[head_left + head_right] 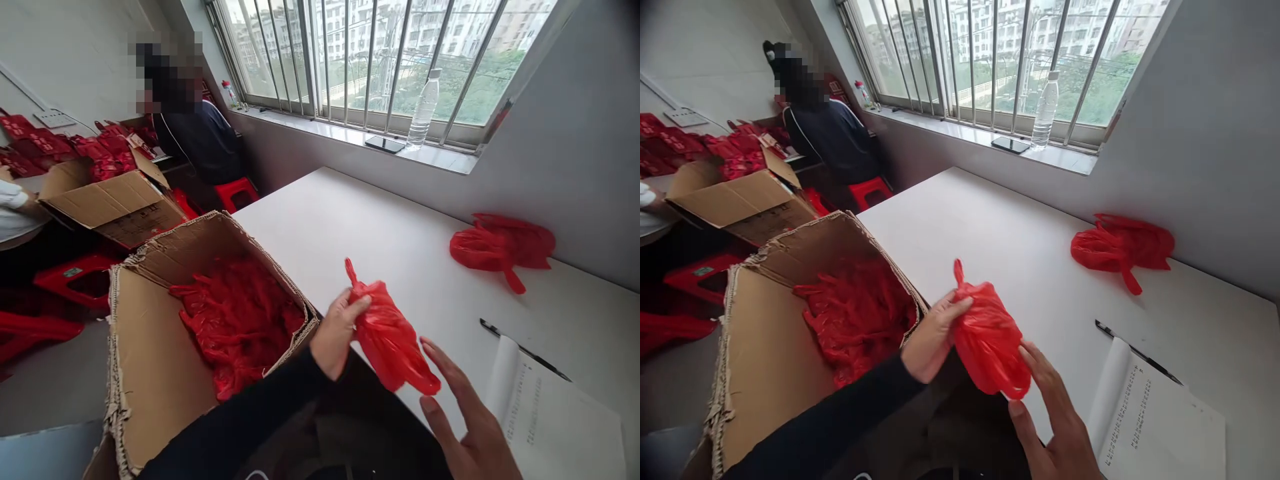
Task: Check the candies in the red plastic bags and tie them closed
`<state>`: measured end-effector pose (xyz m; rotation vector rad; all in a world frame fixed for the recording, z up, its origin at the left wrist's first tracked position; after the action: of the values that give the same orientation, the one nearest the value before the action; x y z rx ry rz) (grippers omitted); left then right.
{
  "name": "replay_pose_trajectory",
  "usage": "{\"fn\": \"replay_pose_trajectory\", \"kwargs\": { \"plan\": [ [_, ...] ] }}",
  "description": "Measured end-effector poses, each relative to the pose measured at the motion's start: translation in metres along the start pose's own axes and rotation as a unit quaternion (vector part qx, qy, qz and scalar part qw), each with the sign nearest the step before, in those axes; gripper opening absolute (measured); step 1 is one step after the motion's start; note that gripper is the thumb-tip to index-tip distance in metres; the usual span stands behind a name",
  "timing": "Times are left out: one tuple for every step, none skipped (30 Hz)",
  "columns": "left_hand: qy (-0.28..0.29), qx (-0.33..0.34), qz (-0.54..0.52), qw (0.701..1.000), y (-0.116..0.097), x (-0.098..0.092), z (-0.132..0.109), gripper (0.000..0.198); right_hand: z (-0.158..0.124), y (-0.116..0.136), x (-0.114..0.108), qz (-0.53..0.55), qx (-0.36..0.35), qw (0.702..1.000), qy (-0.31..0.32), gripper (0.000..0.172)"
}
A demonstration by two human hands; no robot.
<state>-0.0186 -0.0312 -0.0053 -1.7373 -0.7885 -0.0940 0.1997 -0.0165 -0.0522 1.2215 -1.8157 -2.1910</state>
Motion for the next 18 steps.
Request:
{"fn": "replay_pose_trajectory", "kwargs": {
  "plan": [
    [-0.001, 0.029, -0.004, 1.000, -0.022, -0.009, -0.006, 0.033, -0.004, 0.001, -0.004, -0.002, 0.027, 0.999, -0.032, 0.058],
    [-0.010, 0.056, -0.003, 0.998, -0.044, -0.021, -0.012, 0.034, -0.006, 0.000, -0.007, 0.002, 0.064, 0.996, -0.057, 0.057],
    [-0.027, 0.084, 0.000, 0.996, -0.065, -0.035, -0.018, 0.035, -0.008, -0.001, -0.008, 0.013, 0.104, 0.992, -0.077, 0.057],
    [-0.062, 0.126, 0.009, 0.990, -0.084, -0.051, -0.023, 0.036, -0.009, -0.003, -0.008, 0.028, 0.140, 0.986, -0.092, 0.057],
    [-0.123, 0.175, 0.050, 0.975, -0.100, -0.070, -0.028, 0.036, -0.009, -0.006, -0.007, 0.043, 0.166, 0.980, -0.103, 0.057],
    [-0.168, 0.194, 0.090, 0.962, -0.110, -0.090, -0.031, 0.037, -0.009, -0.009, -0.005, 0.057, 0.182, 0.975, -0.111, 0.057],
    [-0.200, 0.194, 0.112, 0.954, -0.115, -0.109, -0.033, 0.038, -0.008, -0.013, -0.003, 0.067, 0.192, 0.972, -0.116, 0.058],
    [-0.224, 0.182, 0.131, 0.949, -0.114, -0.130, -0.034, 0.039, -0.008, -0.016, -0.001, 0.073, 0.196, 0.971, -0.117, 0.058],
    [-0.242, 0.159, 0.147, 0.946, -0.108, -0.150, -0.033, 0.038, -0.007, -0.020, 0.002, 0.076, 0.199, 0.970, -0.114, 0.059],
    [-0.259, 0.130, 0.165, 0.943, -0.098, -0.171, -0.033, 0.037, -0.006, -0.023, 0.004, 0.077, 0.203, 0.970, -0.108, 0.059],
    [-0.277, 0.095, 0.189, 0.937, -0.086, -0.192, -0.032, 0.035, -0.006, -0.027, 0.006, 0.077, 0.208, 0.970, -0.100, 0.059],
    [-0.297, 0.058, 0.217, 0.928, -0.072, -0.212, -0.031, 0.032, -0.005, -0.030, 0.008, 0.076, 0.212, 0.970, -0.092, 0.058],
    [-0.315, 0.017, 0.248, 0.916, -0.057, -0.230, -0.031, 0.030, -0.004, -0.033, 0.008, 0.075, 0.212, 0.970, -0.087, 0.058],
    [-0.331, -0.024, 0.284, 0.900, -0.042, -0.248, -0.031, 0.028, -0.004, -0.036, 0.009, 0.074, 0.210, 0.971, -0.082, 0.057],
    [-0.337, -0.059, 0.321, 0.883, -0.028, -0.263, -0.030, 0.029, -0.003, -0.039, 0.009, 0.072, 0.205, 0.973, -0.081, 0.058],
    [-0.342, -0.089, 0.359, 0.864, -0.015, -0.275, -0.030, 0.029, -0.002, -0.041, 0.008, 0.069, 0.201, 0.974, -0.079, 0.058],
    [-0.341, -0.112, 0.397, 0.845, -0.003, -0.285, -0.029, 0.030, -0.002, -0.043, 0.008, 0.067, 0.197, 0.975, -0.077, 0.059],
    [-0.335, -0.129, 0.435, 0.826, 0.008, -0.293, -0.028, 0.032, -0.002, -0.045, 0.007, 0.065, 0.195, 0.976, -0.076, 0.059]
  ]
}}
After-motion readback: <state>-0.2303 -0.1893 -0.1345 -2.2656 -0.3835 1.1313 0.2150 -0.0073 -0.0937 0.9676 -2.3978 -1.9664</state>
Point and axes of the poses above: each hand's wrist, its own z-axis towards the middle knuckle, its own x-axis out of the palm, y = z × x, the point moved 2 cm from there along z, towards the middle knuckle, and after that the axes turned 5 degrees about y, right-handed, at the moved point
